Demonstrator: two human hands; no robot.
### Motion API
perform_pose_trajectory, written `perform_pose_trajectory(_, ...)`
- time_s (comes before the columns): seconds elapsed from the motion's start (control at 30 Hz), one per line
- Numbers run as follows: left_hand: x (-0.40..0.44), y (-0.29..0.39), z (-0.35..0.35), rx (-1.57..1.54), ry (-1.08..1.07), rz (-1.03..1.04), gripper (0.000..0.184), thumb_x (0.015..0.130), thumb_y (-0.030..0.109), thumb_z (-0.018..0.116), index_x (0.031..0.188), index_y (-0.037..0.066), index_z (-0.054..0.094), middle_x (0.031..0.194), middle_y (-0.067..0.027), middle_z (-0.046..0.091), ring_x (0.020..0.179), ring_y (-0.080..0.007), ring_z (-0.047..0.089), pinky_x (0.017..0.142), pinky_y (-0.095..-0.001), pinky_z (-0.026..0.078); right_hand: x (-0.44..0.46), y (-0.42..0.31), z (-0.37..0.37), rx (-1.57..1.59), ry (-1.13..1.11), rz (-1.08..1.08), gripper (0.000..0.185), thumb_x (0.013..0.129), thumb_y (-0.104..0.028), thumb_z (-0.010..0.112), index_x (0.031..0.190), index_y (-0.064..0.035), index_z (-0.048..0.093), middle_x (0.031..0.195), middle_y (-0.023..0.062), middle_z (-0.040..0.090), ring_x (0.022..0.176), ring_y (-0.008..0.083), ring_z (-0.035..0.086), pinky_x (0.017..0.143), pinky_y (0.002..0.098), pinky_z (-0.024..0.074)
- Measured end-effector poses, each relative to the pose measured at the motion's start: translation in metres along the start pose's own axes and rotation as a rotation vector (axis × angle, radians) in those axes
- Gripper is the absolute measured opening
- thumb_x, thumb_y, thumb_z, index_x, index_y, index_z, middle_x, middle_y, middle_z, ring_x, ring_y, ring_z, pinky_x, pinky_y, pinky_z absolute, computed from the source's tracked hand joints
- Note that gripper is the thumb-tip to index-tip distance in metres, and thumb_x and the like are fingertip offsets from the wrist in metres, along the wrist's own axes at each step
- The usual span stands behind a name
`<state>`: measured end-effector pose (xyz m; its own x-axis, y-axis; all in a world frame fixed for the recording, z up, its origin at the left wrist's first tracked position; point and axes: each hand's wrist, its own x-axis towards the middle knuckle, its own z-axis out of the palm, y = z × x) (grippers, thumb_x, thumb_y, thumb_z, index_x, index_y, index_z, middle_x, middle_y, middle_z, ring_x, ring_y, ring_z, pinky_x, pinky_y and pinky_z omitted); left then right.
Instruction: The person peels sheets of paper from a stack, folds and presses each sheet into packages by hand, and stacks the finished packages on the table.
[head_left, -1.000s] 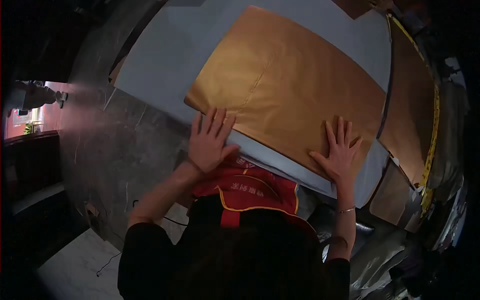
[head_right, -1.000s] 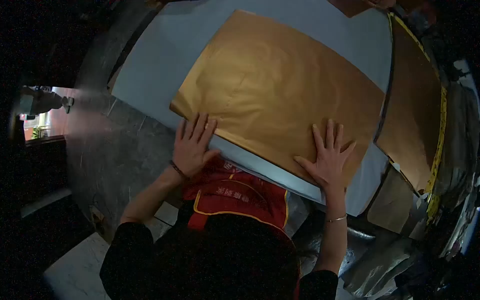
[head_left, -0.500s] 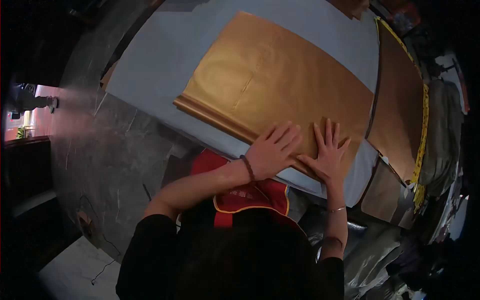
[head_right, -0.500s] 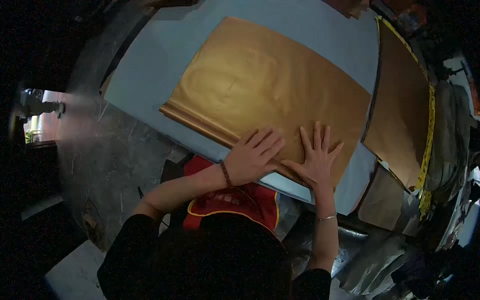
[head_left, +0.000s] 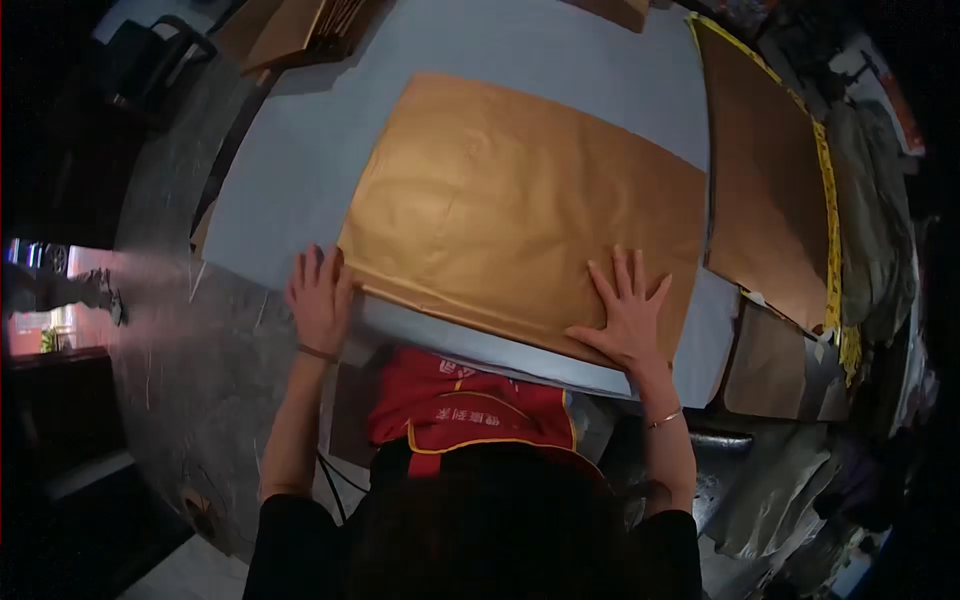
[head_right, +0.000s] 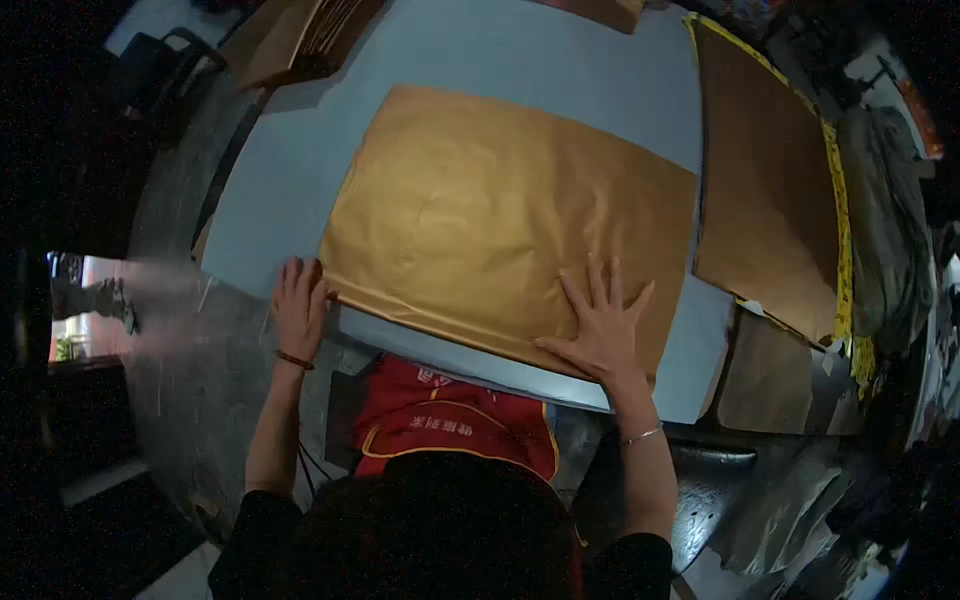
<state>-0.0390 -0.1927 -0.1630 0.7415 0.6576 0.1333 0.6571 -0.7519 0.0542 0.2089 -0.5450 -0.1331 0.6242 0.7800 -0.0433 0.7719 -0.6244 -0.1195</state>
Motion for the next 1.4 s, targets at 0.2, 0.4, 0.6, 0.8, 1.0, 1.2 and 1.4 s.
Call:
perform_pose_trajectory(0.2, 0.158, 0.089, -0.003, -0.335, 0.137, 0.634, 0.038, 0.089, 0.024, 0.055, 0.123, 0.008, 0.054, 0.138, -0.0131, 0.043, 0.130, -0.0340, 0.034, 0.104, -0.0456, 0.029, -0.002, 0.005, 0.004, 0.028, 0.079, 0.005, 0.094, 0.065, -0.079, 0.054, 0.140, -0.0250, 0.041, 0.153, 0.0114, 0.019, 0.142, 0.0345, 0.009, 0.098, 0.0761, -0.0026)
perform_pose_trajectory(0.4, 0.295, 0.256, 0.025, -0.329, -0.165, 1.004, 0.052, 0.081, 0.039, 0.064, 0.122, 0.011, 0.052, 0.131, -0.0099, 0.044, 0.125, -0.0330, 0.039, 0.101, -0.0438, 0.035, -0.001, 0.005, -0.002, 0.089, 0.047, -0.014, 0.088, 0.067, -0.078, 0.052, 0.136, -0.0234, 0.047, 0.148, 0.0147, 0.028, 0.140, 0.0378, 0.014, 0.096, 0.0771, -0.0001)
perform_pose_trajectory(0.6, 0.307, 0.324, 0.000, -0.201, -0.447, 0.932, 0.067, 0.071, 0.049, 0.074, 0.116, 0.006, 0.052, 0.114, -0.0127, 0.054, 0.103, -0.0350, 0.055, 0.089, -0.0411, 0.046, -0.001, 0.007, 0.000, 0.140, 0.063, -0.012, 0.087, 0.067, -0.078, 0.052, 0.136, -0.0243, 0.047, 0.150, 0.0125, 0.027, 0.140, 0.0377, 0.015, 0.096, 0.0777, 0.0003)
perform_pose_trajectory(0.8, 0.321, 0.341, 0.005, -0.239, -0.768, 0.947, 0.047, 0.071, 0.039, 0.076, 0.098, 0.003, 0.060, 0.081, -0.0121, 0.062, 0.080, -0.0259, 0.059, 0.078, -0.0370, 0.048, -0.002, 0.009, 0.003, 0.158, 0.062, -0.022, 0.087, 0.067, -0.077, 0.052, 0.138, -0.0262, 0.043, 0.148, 0.0096, 0.030, 0.140, 0.0341, 0.017, 0.094, 0.0805, 0.0018)
perform_pose_trajectory(1.0, 0.302, 0.334, -0.013, -0.346, -0.996, 0.945, 0.041, 0.070, 0.030, 0.074, 0.095, 0.001, 0.061, 0.092, -0.0165, 0.065, 0.087, -0.0309, 0.061, 0.075, -0.0391, 0.047, -0.006, 0.010, 0.008, 0.195, 0.156, -0.033, 0.082, 0.068, -0.076, 0.052, 0.133, -0.0256, 0.048, 0.148, 0.0118, 0.030, 0.139, 0.0362, 0.018, 0.096, 0.0780, 0.0000)
perform_pose_trajectory(1.2, 0.274, 0.311, -0.089, -0.266, -0.410, 1.150, 0.029, 0.079, 0.021, 0.067, 0.097, 0.001, 0.058, 0.091, -0.0196, 0.062, 0.086, -0.0372, 0.058, 0.073, -0.0410, 0.047, -0.009, 0.025, 0.007, 0.386, 0.634, 0.002, 0.089, 0.069, -0.062, 0.067, 0.141, -0.0186, 0.037, 0.151, 0.0192, 0.016, 0.139, 0.0403, 0.015, 0.106, 0.0675, 0.0083)
perform_pose_trajectory(1.4, 0.240, 0.275, -0.218, -0.236, 0.186, 1.288, 0.015, 0.082, 0.010, 0.063, 0.092, 0.002, 0.054, 0.081, -0.0152, 0.059, 0.081, -0.0345, 0.057, 0.070, -0.0413, 0.045, 0.027, 0.056, -0.141, 1.076, 1.164, 0.229, 0.096, 0.077, -0.006, 0.073, 0.149, -0.0132, 0.010, 0.148, 0.0163, 0.022, 0.094, 0.0186, 0.055, 0.072, 0.0245, 0.0489)
